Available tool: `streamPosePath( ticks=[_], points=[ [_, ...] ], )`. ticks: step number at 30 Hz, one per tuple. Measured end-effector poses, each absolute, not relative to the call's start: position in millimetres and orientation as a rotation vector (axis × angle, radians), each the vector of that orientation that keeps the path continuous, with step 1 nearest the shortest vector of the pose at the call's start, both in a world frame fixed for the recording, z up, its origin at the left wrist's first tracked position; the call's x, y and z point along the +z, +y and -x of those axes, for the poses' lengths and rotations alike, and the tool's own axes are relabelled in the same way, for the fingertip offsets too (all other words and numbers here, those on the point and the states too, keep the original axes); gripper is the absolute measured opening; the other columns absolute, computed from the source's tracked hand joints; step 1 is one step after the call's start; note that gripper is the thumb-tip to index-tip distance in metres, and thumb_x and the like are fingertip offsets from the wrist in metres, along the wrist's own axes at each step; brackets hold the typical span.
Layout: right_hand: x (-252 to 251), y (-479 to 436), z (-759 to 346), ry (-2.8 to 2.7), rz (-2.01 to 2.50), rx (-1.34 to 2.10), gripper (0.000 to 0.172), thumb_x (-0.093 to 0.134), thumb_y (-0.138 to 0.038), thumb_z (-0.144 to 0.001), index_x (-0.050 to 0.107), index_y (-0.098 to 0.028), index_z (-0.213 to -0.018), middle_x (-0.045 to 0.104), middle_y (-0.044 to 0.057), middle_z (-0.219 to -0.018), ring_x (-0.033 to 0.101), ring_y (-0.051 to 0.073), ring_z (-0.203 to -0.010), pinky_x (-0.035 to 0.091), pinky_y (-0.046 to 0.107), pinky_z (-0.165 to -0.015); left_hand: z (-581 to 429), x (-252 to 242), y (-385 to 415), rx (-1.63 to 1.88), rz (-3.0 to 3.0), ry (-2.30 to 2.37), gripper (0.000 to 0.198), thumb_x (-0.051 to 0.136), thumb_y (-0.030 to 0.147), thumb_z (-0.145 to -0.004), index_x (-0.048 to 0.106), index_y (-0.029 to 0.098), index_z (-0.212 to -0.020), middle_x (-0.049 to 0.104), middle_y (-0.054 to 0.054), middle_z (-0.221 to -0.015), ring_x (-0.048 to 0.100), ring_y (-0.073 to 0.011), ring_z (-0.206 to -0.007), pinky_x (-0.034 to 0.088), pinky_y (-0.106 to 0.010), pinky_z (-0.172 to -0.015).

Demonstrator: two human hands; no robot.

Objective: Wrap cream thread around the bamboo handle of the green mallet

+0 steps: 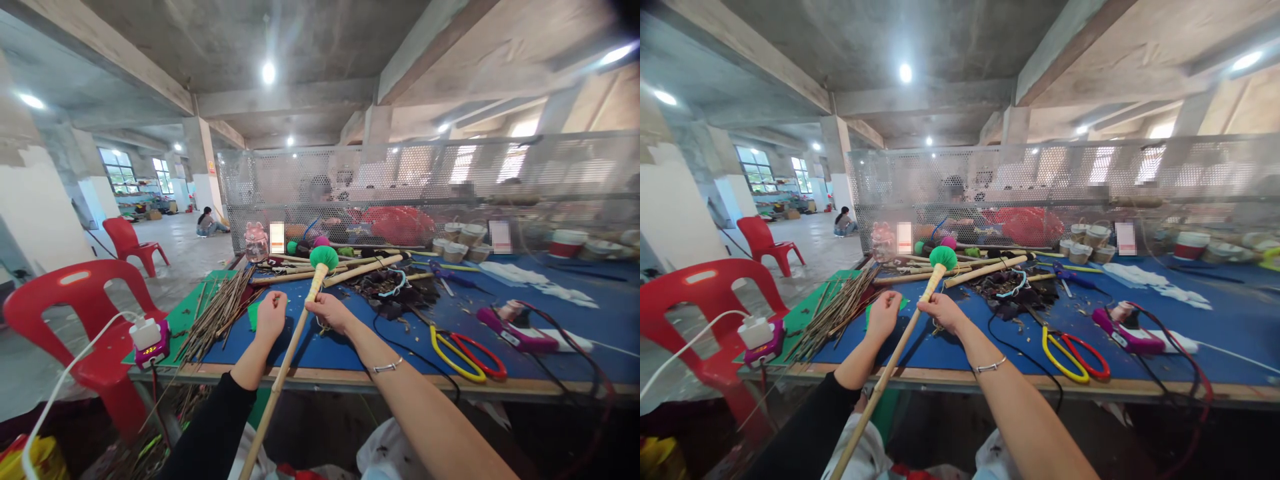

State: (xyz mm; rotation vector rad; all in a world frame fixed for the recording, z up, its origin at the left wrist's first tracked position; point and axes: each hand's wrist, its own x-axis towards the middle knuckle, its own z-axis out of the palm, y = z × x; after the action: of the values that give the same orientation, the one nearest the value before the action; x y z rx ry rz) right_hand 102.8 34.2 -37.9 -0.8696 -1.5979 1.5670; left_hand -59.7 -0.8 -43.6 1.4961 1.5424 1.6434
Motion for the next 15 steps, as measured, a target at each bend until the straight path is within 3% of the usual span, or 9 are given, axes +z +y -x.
streamPosePath(
  ticks=[5, 10, 15],
  points=[
    [-37, 34, -102, -1.614, 0.893, 1.501, 0.040, 0.069, -0.046, -0.055, 0.047, -0.016, -0.068, 0.030, -0.012, -0.038, 0.019, 0.002, -0.031, 0.008, 0.020, -0.035, 59, -38, -5, 1.557, -1.620, 1.716, 0.020, 0.061, 0.034, -0.065, 0.057, 0.018, -0.053, 0.053, 0.002, -0.048, 0.045, -0.0122, -0.047, 0.032, -0.024, -0.052],
    [-38, 36, -101, -1.651, 0.918, 1.404, 0.038, 0.071, -0.043, -0.055, 0.051, -0.014, -0.069, 0.036, -0.010, -0.043, 0.023, 0.002, -0.036, 0.013, 0.020, -0.039, 50, -39, -24, 1.447, -1.683, 1.618, 0.021, 0.060, 0.032, -0.068, 0.066, 0.017, -0.082, 0.066, -0.007, -0.074, 0.056, -0.0175, -0.064, 0.038, -0.028, -0.064],
    [-40, 37, -100, -1.563, 0.876, 1.407, 0.038, 0.071, -0.043, -0.055, 0.050, -0.014, -0.070, 0.034, -0.011, -0.043, 0.021, 0.002, -0.036, 0.012, 0.020, -0.038, 29, -51, -47, 1.336, -1.645, 1.639, 0.022, 0.069, 0.031, -0.058, 0.060, 0.017, -0.073, 0.061, -0.001, -0.061, 0.052, -0.0137, -0.054, 0.037, -0.024, -0.054]
  ],
)
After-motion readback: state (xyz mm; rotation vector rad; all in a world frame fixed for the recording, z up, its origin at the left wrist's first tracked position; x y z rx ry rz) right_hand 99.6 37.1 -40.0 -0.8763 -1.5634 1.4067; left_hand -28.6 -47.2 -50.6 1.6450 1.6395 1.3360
